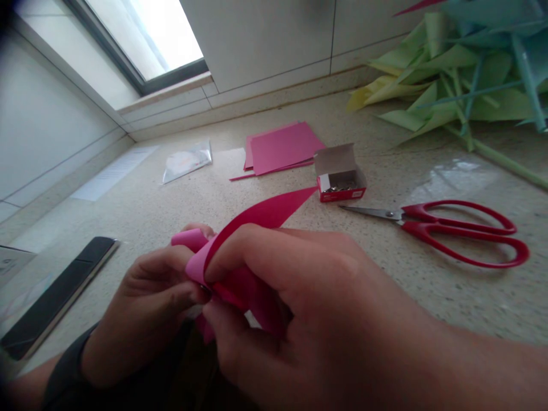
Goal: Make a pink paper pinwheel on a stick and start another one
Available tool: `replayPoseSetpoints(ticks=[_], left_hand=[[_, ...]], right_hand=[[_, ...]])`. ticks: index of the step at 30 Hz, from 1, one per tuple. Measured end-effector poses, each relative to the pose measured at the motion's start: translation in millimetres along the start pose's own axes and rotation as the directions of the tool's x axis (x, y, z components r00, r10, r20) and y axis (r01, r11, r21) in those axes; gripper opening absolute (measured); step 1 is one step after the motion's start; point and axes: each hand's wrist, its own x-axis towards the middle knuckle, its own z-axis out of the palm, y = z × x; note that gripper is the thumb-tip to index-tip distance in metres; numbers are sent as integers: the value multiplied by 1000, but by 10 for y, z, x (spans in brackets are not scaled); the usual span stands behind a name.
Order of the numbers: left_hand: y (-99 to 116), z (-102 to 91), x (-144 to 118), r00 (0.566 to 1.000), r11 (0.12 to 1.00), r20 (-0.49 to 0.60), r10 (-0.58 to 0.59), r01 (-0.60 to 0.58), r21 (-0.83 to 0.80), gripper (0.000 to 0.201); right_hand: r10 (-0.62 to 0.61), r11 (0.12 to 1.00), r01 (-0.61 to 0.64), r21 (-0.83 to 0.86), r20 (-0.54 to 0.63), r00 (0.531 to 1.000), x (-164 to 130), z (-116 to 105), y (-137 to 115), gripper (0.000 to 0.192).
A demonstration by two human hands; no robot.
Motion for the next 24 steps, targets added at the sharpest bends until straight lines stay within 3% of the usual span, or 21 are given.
replayPoseSetpoints(ticks=[5,10,16,24], left_hand=[[23,34,7,1000,1000,-4,-16,16,23,8],[36,69,5,997,996,-78,-21,28,89,18],[45,77,2,997,992,-68,-35,43,117,8],[45,80,3,995,994,-77,-59,65,84,13]], right_hand=[[-12,999,11,-32,-24,1000,2,-7,12,22],[16,998,-18,-67,-34,999,1,-8,14,18],[46,993,-51,-107,-44,998,22,7,11,14],[128,987,-130,-99,-24,991,76,7,-28,10]])
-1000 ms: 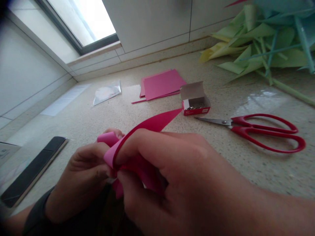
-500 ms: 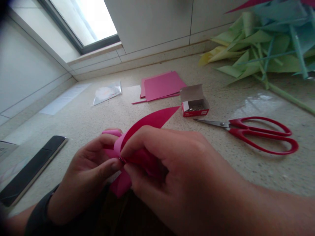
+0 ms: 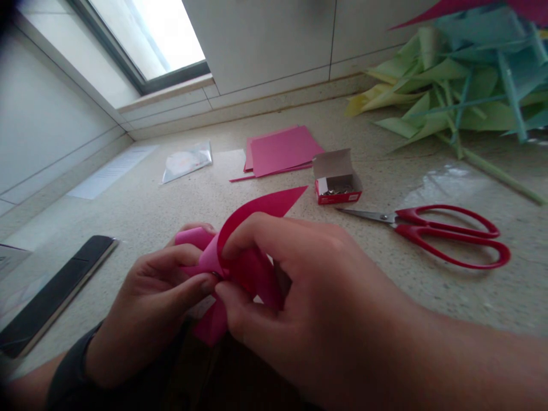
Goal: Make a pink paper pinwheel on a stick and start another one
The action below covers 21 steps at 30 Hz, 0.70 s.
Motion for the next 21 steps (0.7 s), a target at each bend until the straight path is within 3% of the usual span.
replayPoseSetpoints(ticks=[7,13,21], left_hand=[[4,-8,-8,999,997,-9,43,-43,72,12],[8,9,-2,998,996,-29,54,-51,78,12],[9,14,-16,996,993,-23,89,-87,78,10]], right_hand=[[34,999,-33,-17,31,999,13,-19,-4,10],[99,989,-104,102,59,993,33,-5,-23,9],[61,994,-65,92,54,997,26,-3,-19,12]])
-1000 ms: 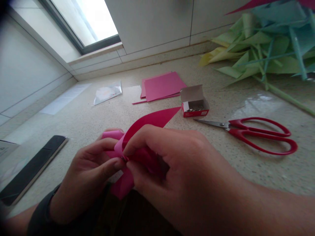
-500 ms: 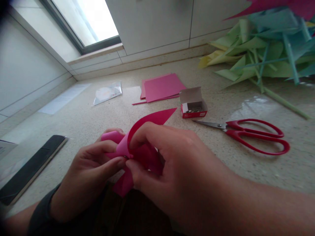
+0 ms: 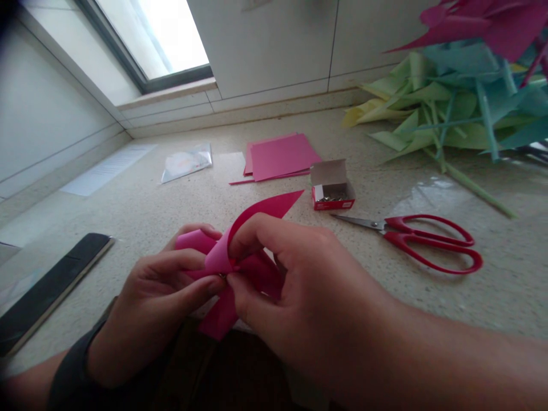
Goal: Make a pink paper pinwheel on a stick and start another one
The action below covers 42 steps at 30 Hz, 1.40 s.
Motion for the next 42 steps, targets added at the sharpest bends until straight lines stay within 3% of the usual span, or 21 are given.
replayPoseSetpoints(ticks=[10,17,26,38,42], left_hand=[[19,-3,9,1000,1000,6,29,-29,-2,7],[14,-20,-18,999,999,42,9,-7,-49,8],[29,-21,-24,997,997,13,70,-70,-26,8],[19,-33,-38,991,987,-20,135,-132,93,6],[17,-38,-45,989,984,-23,147,-144,101,6]], right_hand=[[-36,999,36,5,32,999,11,-22,-4,10],[-131,990,131,-58,6,991,-20,-17,7,13],[-276,944,273,-183,12,961,-114,-26,34,20],[-102,994,103,-22,14,995,-22,-27,-1,10],[-109,994,109,-7,-4,994,-21,-20,3,9]])
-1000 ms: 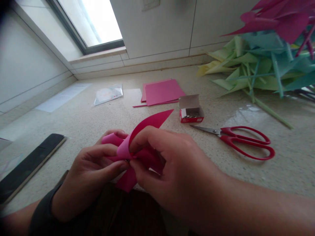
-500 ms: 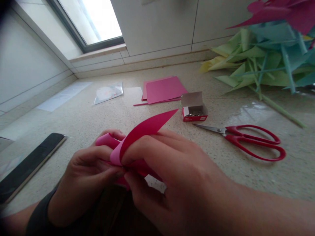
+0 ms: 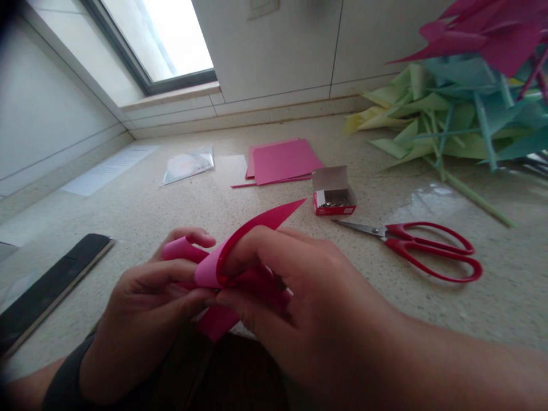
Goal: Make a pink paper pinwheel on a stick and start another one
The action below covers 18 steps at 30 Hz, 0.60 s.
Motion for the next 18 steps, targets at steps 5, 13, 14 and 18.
replayPoseSetpoints(ticks=[5,13,14,18], left_hand=[[17,-4,-6,1000,1000,8,7,-7,-6,5],[64,24,-17,994,991,24,104,-106,82,12],[66,25,-20,993,989,21,112,-113,94,12],[70,31,-26,991,982,3,136,-135,135,11]], right_hand=[[-3,1000,3,-23,-27,1000,-2,12,-1,12],[-65,992,62,-107,-33,997,-29,4,-3,13],[-78,989,74,-124,-31,996,-31,-2,-4,13],[-148,972,147,-184,8,989,-18,-25,-3,13]])
